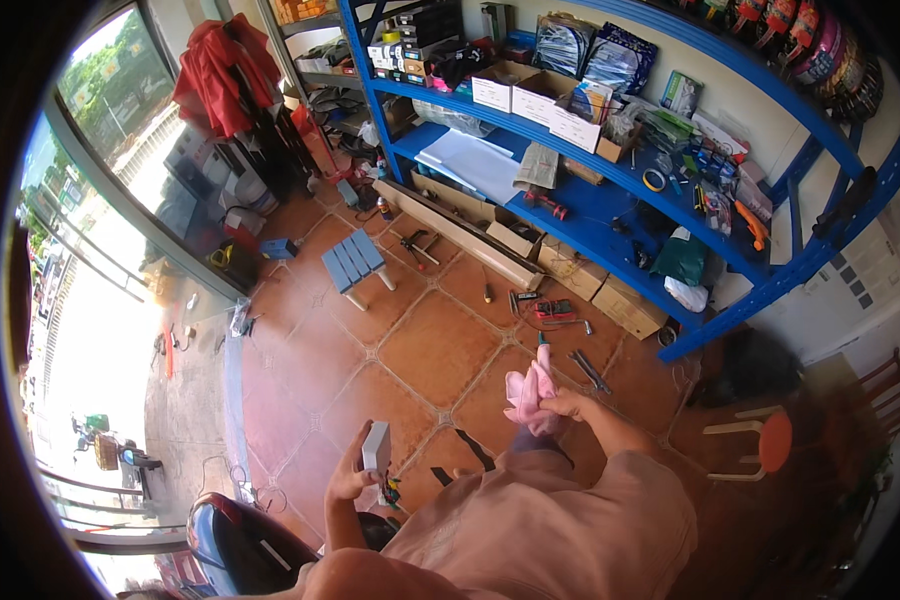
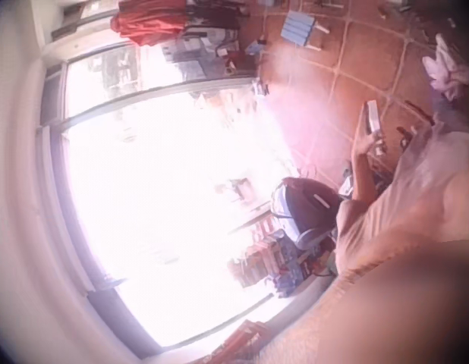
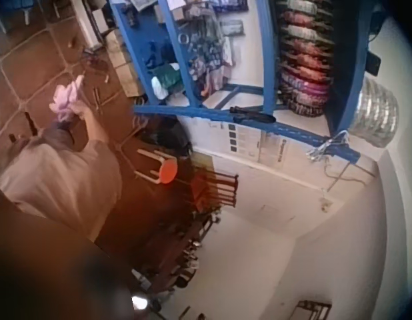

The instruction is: The person removes the seat cover of a blue electric scooter using a cordless drill, then manipulates the exposed wiring and battery connections inside the compartment. They use a drill to remove fasteners and handle wires with both hands.

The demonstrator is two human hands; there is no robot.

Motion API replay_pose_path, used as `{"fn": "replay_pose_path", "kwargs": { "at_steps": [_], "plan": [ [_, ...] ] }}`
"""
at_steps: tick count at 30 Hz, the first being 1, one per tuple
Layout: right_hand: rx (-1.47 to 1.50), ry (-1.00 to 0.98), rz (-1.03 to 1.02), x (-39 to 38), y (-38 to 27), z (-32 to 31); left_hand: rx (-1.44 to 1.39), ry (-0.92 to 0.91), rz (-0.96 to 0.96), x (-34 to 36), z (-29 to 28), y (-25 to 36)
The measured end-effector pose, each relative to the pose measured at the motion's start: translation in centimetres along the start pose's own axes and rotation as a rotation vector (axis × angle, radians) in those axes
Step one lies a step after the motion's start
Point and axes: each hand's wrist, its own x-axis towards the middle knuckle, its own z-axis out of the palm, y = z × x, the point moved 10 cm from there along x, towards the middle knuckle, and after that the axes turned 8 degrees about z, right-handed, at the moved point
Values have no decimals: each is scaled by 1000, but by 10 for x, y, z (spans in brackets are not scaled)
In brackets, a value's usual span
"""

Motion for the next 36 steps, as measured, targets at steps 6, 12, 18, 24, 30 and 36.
{"fn": "replay_pose_path", "kwargs": {
  "at_steps": [6, 12, 18, 24, 30, 36],
  "plan": [
    [457, 233, -296, -4, -38, -149, -17, -199, -127, 170, 87, -10],
    [733, 85, -482, -27, -161, -235, 12, -163, -96, 286, 141, -7],
    [814, -190, -842, -69, -354, -304, -26, -116, -125, 358, 128, -6],
    [713, -19, -1177, -41, -531, -358, -1, -81, -189, 430, 61, -21],
    [795, -141, -1351, 6, -751, -391, 66, -96, -197, 556, -37, -15],
    [818, -73, -1380, 101, -982, -464, 45, -97, -163, 655, -123, 25]
  ]
}}
